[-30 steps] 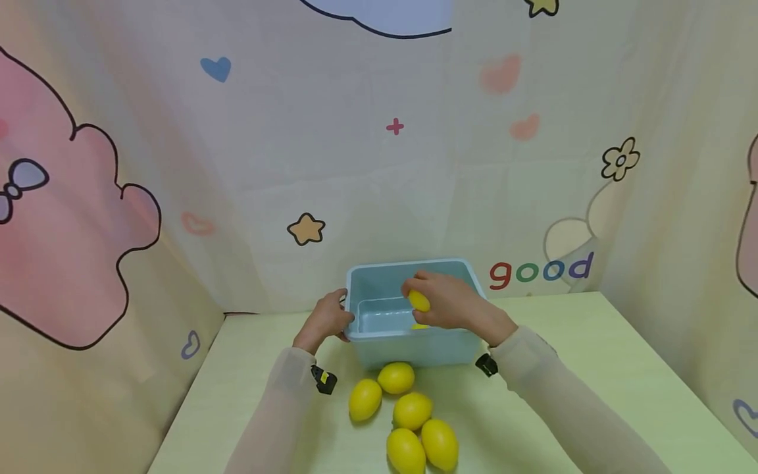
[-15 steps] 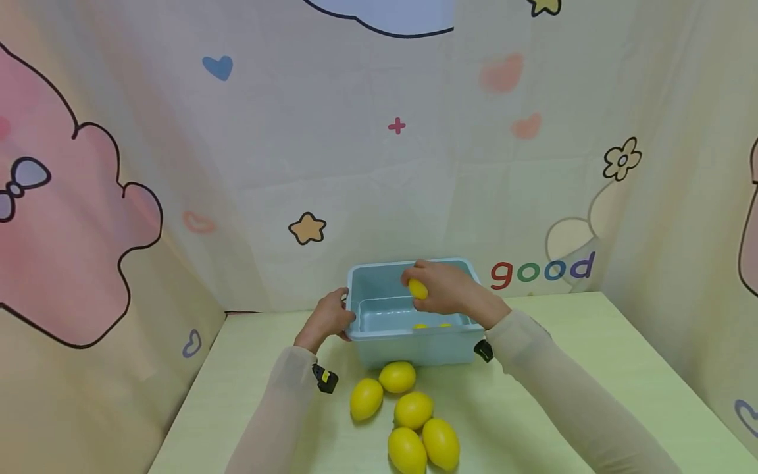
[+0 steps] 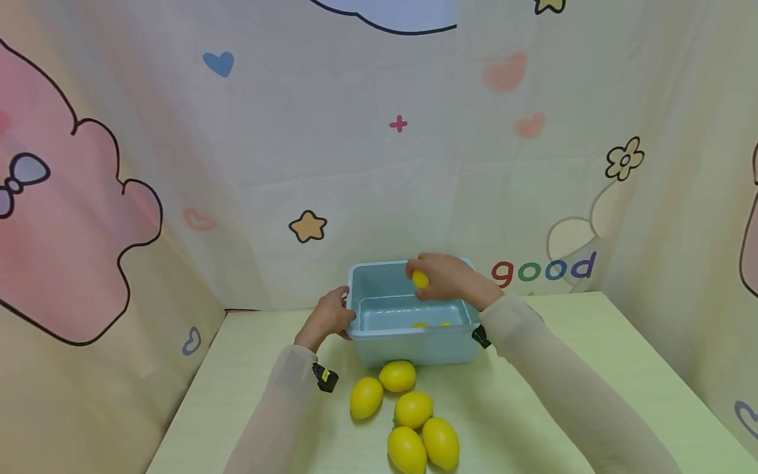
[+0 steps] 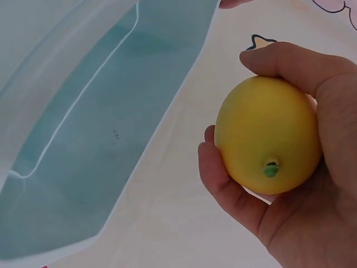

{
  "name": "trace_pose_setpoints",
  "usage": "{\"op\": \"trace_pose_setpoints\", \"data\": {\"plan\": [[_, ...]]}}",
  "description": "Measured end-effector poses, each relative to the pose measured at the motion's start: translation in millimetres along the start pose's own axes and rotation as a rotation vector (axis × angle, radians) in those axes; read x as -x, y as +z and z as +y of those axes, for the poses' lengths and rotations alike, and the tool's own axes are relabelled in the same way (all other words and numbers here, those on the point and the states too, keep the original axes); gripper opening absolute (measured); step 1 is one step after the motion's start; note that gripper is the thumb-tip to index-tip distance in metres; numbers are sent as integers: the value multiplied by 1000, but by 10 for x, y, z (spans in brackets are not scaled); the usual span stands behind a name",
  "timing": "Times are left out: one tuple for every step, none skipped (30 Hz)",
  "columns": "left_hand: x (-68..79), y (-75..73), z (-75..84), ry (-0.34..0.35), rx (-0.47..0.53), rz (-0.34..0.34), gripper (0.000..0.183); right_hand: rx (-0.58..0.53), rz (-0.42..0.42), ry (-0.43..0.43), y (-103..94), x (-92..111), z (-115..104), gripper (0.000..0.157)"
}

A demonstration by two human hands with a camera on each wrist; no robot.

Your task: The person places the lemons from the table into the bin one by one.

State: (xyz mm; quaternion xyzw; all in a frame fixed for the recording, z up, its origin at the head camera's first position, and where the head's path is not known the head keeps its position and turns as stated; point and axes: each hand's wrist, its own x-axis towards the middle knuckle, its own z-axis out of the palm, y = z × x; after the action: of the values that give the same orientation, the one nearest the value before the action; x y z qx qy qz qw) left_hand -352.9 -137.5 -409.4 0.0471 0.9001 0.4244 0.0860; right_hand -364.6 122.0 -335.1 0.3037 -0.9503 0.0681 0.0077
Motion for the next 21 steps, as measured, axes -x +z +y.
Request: {"op": "trace_pose_setpoints", "data": {"plan": [[-3,-1,-1,0,2,-3,68,-1,-7,3,-7,-22,12,31],[-4,-3,-3,1,3,-4,68,-3,-10,7,-11,-47,27,32],[-6,-4,-5,3,2,-5,68,-8,-8,10,-18,-75,42,32],[-6,-7,-7,5,1,-3,68,-17,-8,15,-23,-104,56,32],[-4,-8,-10,6,0,-2,68,-27,-9,19,-28,-132,70,32],[-1,-9,-13,7,-1,0,67,-37,-10,21,-30,-161,84,32],[3,-9,-16,5,-2,3,67,-46,-13,24,-31,-190,96,32],[7,-10,-18,4,-3,7,67,-52,-18,27,-30,-216,107,32],[11,-11,-19,3,-3,10,67,-57,-26,29,-30,-237,114,32],[13,-10,-21,2,-1,11,67,-60,-38,34,-27,-253,120,32],[12,-8,-22,2,-1,10,67,-58,-50,40,-23,-265,126,31],[10,-7,-22,2,-1,11,68,-54,-61,47,-19,-276,131,31],[6,-7,-21,3,1,11,68,-53,-72,53,-14,-285,136,31],[0,-5,-20,5,3,10,68,-49,-86,62,-11,-290,139,31],[-4,-3,-18,8,4,8,68,-49,-100,75,-9,-292,140,31],[-10,-1,-18,8,3,7,68,-57,-119,91,-8,-292,140,31],[-12,1,-16,8,2,8,68,-69,-138,107,-8,-293,140,31],[-13,3,-14,8,1,8,67,-85,-158,124,-8,-292,138,31],[-12,5,-14,8,0,8,67,-101,-176,140,-8,-292,136,31],[-10,8,-13,7,0,9,67,-117,-194,158,-9,-290,132,32],[-8,9,-11,7,-2,12,67,-137,-209,173,-11,-288,128,33]]}}
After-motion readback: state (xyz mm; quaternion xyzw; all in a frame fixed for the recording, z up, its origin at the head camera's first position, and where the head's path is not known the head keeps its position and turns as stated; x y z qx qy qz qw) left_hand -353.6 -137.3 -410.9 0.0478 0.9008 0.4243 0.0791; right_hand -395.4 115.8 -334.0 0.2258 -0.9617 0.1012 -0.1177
